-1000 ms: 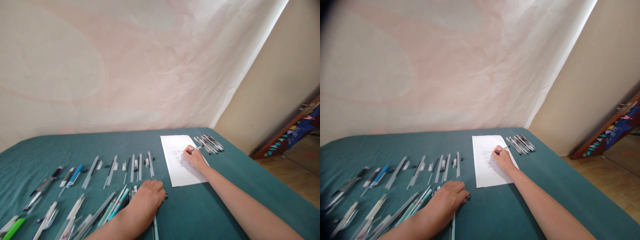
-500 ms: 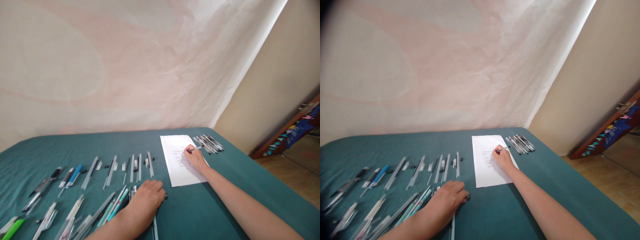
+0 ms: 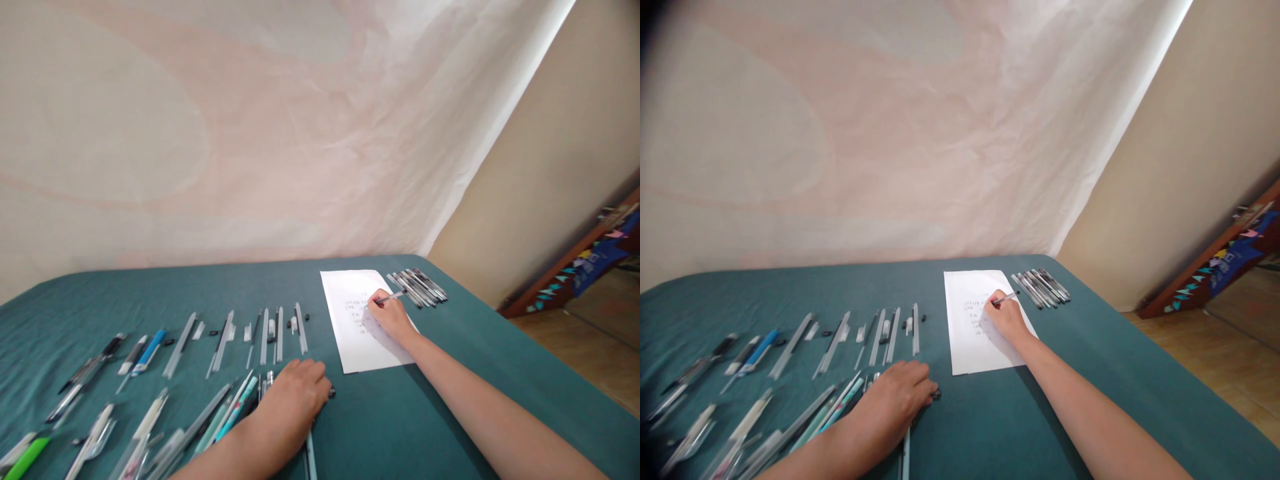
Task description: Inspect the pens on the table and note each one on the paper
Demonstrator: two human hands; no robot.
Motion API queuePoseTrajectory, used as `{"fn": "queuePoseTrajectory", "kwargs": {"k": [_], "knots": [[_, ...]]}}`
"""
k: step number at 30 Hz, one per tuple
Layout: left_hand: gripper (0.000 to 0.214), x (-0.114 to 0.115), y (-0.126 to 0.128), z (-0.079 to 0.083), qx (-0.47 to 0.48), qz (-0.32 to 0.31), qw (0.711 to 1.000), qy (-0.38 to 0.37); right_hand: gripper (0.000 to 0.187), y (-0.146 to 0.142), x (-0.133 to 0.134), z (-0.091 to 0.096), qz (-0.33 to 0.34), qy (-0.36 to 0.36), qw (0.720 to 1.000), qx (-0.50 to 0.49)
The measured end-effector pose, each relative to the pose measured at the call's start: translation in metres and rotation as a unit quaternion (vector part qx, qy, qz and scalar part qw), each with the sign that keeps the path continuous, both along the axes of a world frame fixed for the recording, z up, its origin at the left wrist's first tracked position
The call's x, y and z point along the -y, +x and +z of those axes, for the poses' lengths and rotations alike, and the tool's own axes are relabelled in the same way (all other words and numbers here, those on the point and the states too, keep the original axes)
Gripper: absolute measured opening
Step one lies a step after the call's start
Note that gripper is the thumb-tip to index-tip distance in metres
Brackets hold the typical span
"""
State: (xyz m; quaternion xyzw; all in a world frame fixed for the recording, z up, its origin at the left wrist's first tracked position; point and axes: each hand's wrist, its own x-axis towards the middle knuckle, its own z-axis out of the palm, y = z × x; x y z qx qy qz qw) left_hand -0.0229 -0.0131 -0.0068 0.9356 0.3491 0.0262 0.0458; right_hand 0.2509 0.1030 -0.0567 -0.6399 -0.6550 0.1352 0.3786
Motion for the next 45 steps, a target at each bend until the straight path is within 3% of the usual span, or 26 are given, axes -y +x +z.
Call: {"fn": "queuePoseTrajectory", "kwargs": {"k": [14, 34, 45], "knots": [[0.019, -0.001, -0.002, -0.007, 0.009, -0.002, 1.0, 0.005, 0.016, 0.003, -0.002, -0.003, -0.016, 0.004, 1.0, 0.013], [0.018, 0.001, 0.001, 0.005, -0.01, -0.005, 1.0, 0.005, 0.016, 0.005, -0.002, -0.004, -0.028, -0.004, 0.999, 0.022], [0.017, 0.001, 0.0, 0.002, -0.005, -0.004, 1.0, 0.009, 0.016, 0.006, -0.003, -0.003, -0.042, -0.006, 0.999, 0.028]]}}
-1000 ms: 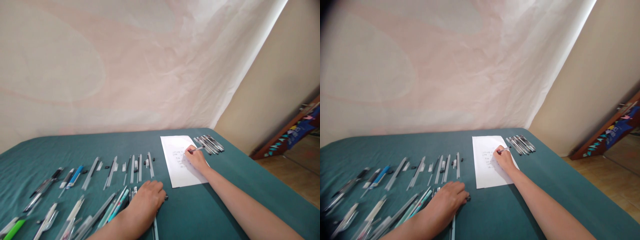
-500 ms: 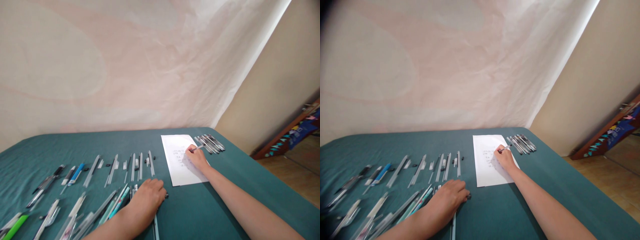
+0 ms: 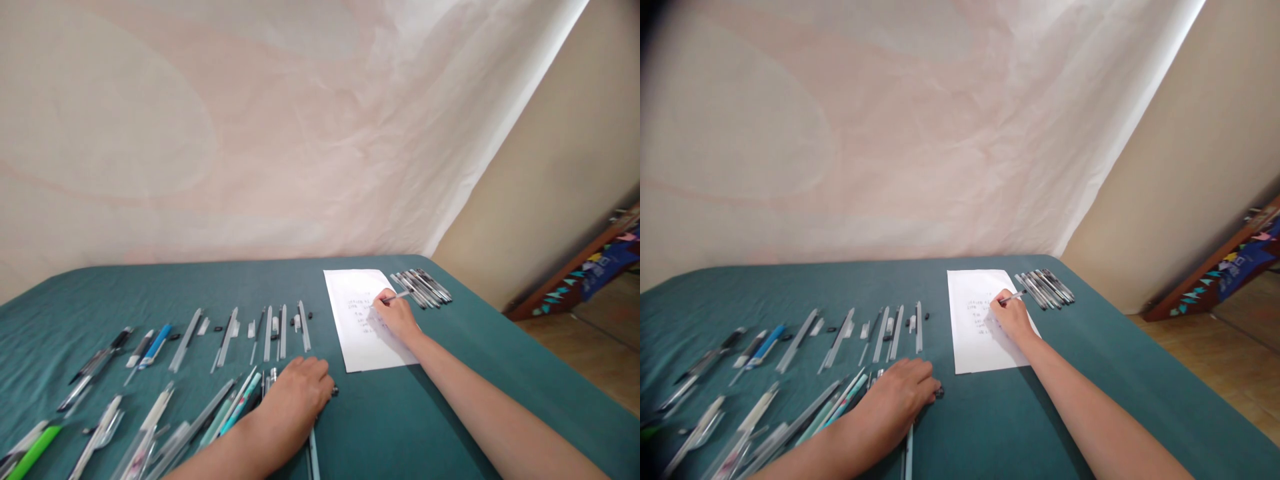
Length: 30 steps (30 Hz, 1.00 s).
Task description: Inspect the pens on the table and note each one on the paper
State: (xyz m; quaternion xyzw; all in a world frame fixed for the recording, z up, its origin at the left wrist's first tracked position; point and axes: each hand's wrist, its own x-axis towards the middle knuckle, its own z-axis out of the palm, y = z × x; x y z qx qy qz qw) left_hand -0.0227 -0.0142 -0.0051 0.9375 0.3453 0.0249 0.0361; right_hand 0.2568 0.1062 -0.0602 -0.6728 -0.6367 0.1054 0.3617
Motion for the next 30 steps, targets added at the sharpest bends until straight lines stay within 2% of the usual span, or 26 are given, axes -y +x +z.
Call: {"fn": "queuePoseTrajectory", "kwargs": {"k": [13, 27, 30], "knots": [[0.017, 0.0005, -0.0002, 0.0012, -0.007, -0.004, 1.0, -0.006, 0.017, 0.0003, 0.0004, 0.0005, 0.0, 0.003, 1.0, -0.001], [0.016, 0.0003, 0.001, -0.0018, -0.01, -0.007, 1.0, 0.012, 0.015, 0.003, 0.0016, -0.0008, 0.0, 0.019, 0.998, -0.056], [0.017, -0.0007, 0.001, 0.002, 0.042, 0.007, 0.999, -0.004, 0.021, 0.0039, 0.0021, -0.0001, 0.011, 0.025, 0.996, -0.089]]}}
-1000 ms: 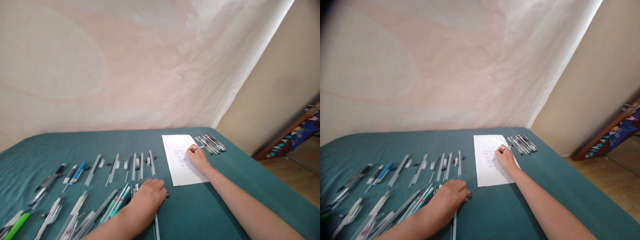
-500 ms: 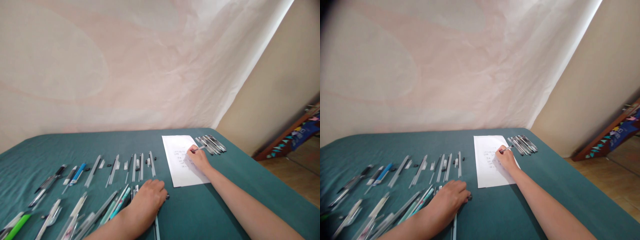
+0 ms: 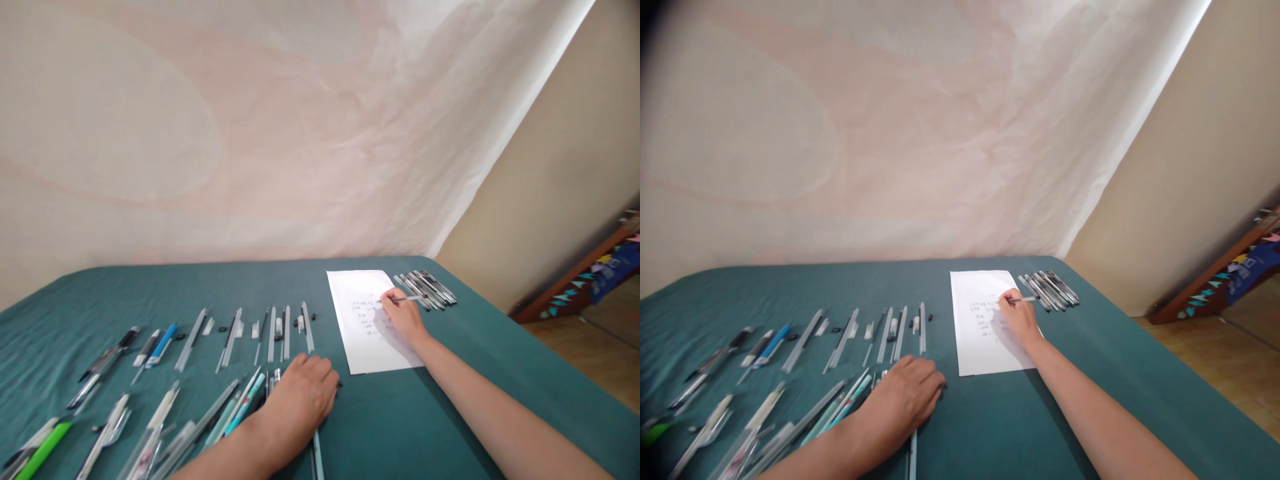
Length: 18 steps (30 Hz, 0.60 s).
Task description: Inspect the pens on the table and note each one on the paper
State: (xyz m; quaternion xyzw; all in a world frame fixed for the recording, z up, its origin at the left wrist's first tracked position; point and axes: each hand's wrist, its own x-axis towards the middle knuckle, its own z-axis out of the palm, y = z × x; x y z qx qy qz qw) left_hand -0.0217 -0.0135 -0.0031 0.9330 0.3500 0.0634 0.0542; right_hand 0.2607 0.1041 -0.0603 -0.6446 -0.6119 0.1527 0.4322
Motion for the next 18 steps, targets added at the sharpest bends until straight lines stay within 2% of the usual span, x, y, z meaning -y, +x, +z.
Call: {"fn": "queuePoseTrajectory", "kwargs": {"k": [2, 3, 4, 5, 6, 8, 9, 10, 11, 12, 14, 16, 18], "knots": [[0.015, -0.001, 0.001, 0.004, 0.113, 0.036, 0.992, -0.053, 0.028, -0.001, 0.0, 0.001, 0.021, 0.006, 1.0, -0.021], [0.013, -0.001, 0.001, 0.007, 0.185, 0.063, 0.975, -0.102, 0.031, -0.002, 0.001, 0.002, 0.031, 0.011, 0.999, -0.029], [0.011, -0.001, 0.002, 0.008, 0.26, 0.092, 0.946, -0.171, 0.033, -0.003, 0.001, 0.004, 0.038, 0.018, 0.998, -0.035], [0.009, -0.002, 0.004, 0.01, 0.332, 0.123, 0.9, -0.253, 0.034, -0.005, 0.001, 0.005, 0.043, 0.026, 0.998, -0.04], [0.008, -0.003, 0.005, 0.01, 0.398, 0.149, 0.839, -0.34, 0.035, -0.006, 0.002, 0.007, 0.046, 0.035, 0.997, -0.045], [0.009, -0.007, 0.005, 0.01, 0.503, 0.173, 0.694, -0.484, 0.037, -0.009, 0.004, 0.012, 0.05, 0.049, 0.996, -0.053], [0.012, -0.009, 0.005, 0.009, 0.545, 0.172, 0.632, -0.524, 0.039, -0.01, 0.006, 0.016, 0.054, 0.052, 0.995, -0.061], [0.018, -0.011, 0.004, 0.007, 0.578, 0.167, 0.581, -0.548, 0.041, -0.012, 0.009, 0.021, 0.06, 0.051, 0.994, -0.076], [0.024, -0.014, 0.002, 0.006, 0.602, 0.162, 0.543, -0.562, 0.043, -0.014, 0.014, 0.026, 0.071, 0.043, 0.991, -0.102], [0.029, -0.016, 0.0, 0.004, 0.62, 0.156, 0.517, -0.569, 0.046, -0.016, 0.021, 0.032, 0.09, 0.023, 0.984, -0.154], [0.03, -0.02, -0.004, -0.001, 0.64, 0.148, 0.487, -0.576, 0.046, -0.025, 0.038, 0.044, 0.141, -0.025, 0.953, -0.267], [0.022, -0.023, -0.006, -0.005, 0.647, 0.152, 0.476, -0.576, 0.039, -0.036, 0.061, 0.054, 0.176, -0.064, 0.925, -0.331], [0.018, -0.025, -0.007, -0.009, 0.647, 0.166, 0.473, -0.574, 0.025, -0.05, 0.084, 0.059, 0.178, -0.078, 0.907, -0.374]]}}
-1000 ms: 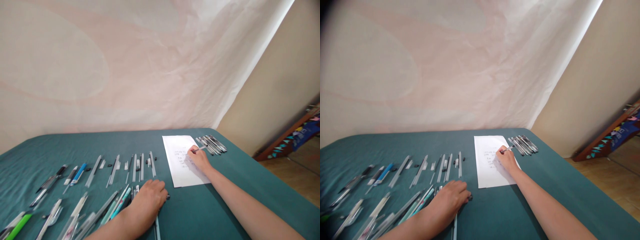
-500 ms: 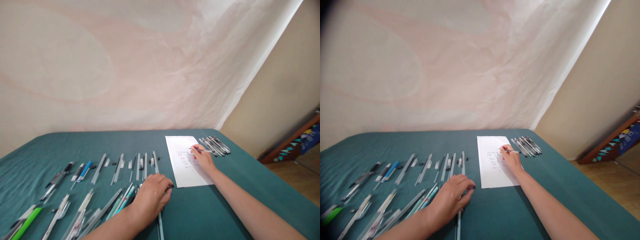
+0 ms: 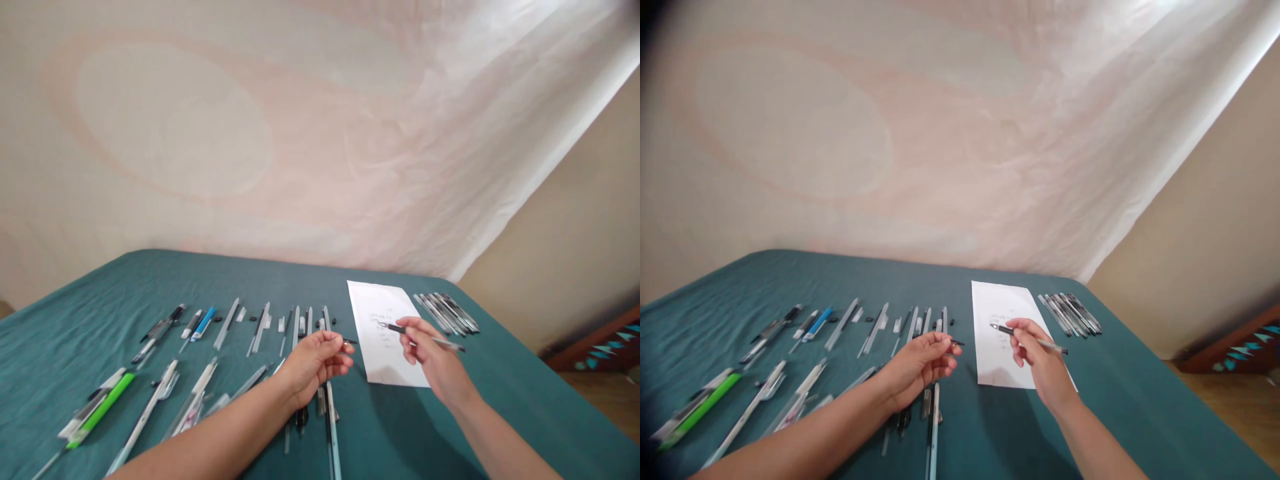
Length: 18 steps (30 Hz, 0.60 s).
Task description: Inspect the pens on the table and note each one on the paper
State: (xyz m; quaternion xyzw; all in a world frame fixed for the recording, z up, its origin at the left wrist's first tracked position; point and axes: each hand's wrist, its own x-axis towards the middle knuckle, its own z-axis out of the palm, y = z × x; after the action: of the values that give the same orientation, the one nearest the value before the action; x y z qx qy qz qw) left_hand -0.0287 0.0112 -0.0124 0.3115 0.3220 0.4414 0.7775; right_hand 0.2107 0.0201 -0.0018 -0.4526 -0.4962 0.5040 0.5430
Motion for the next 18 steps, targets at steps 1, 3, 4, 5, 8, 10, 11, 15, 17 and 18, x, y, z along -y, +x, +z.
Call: {"fn": "queuePoseTrajectory", "kwargs": {"k": [1, 3, 4, 5, 8, 10, 11, 15, 17, 18], "knots": [[0.016, 0.0, 0.0, -0.002, -0.005, 0.004, 1.0, -0.004, 0.02, -0.006, 0.01, 0.0, 0.011, -0.005, 1.0, -0.017], [0.015, 0.0, 0.0, -0.003, -0.011, 0.01, 1.0, -0.006, 0.016, -0.017, 0.025, -0.003, 0.027, -0.008, 0.999, -0.021], [0.015, 0.0, 0.0, -0.004, -0.013, 0.013, 1.0, -0.004, 0.015, -0.021, 0.03, -0.005, 0.033, -0.004, 0.999, -0.013], [0.015, 0.001, 0.0, -0.004, -0.015, 0.012, 1.0, -0.001, 0.016, -0.023, 0.033, -0.008, 0.038, 0.0, 0.999, -0.003], [0.017, 0.003, 0.001, -0.001, -0.025, 0.0, 1.0, 0.009, 0.019, -0.024, 0.033, -0.016, 0.042, 0.007, 0.999, 0.015], [0.018, 0.005, 0.003, 0.0, -0.034, -0.01, 0.999, 0.015, 0.02, -0.023, 0.031, -0.019, 0.04, 0.005, 0.999, 0.016], [0.019, 0.006, 0.003, 0.001, -0.038, -0.015, 0.999, 0.018, 0.021, -0.023, 0.03, -0.02, 0.041, 0.002, 0.999, 0.018], [0.027, 0.009, 0.006, 0.002, -0.048, -0.04, 0.997, 0.036, 0.021, -0.025, 0.031, -0.022, 0.059, -0.001, 0.998, 0.026], [0.031, 0.011, 0.006, 0.003, -0.06, -0.061, 0.995, 0.051, 0.021, -0.028, 0.033, -0.022, 0.074, 0.004, 0.997, 0.027], [0.032, 0.012, 0.007, 0.003, -0.069, -0.075, 0.993, 0.064, 0.022, -0.03, 0.034, -0.022, 0.084, 0.004, 0.996, 0.029]]}}
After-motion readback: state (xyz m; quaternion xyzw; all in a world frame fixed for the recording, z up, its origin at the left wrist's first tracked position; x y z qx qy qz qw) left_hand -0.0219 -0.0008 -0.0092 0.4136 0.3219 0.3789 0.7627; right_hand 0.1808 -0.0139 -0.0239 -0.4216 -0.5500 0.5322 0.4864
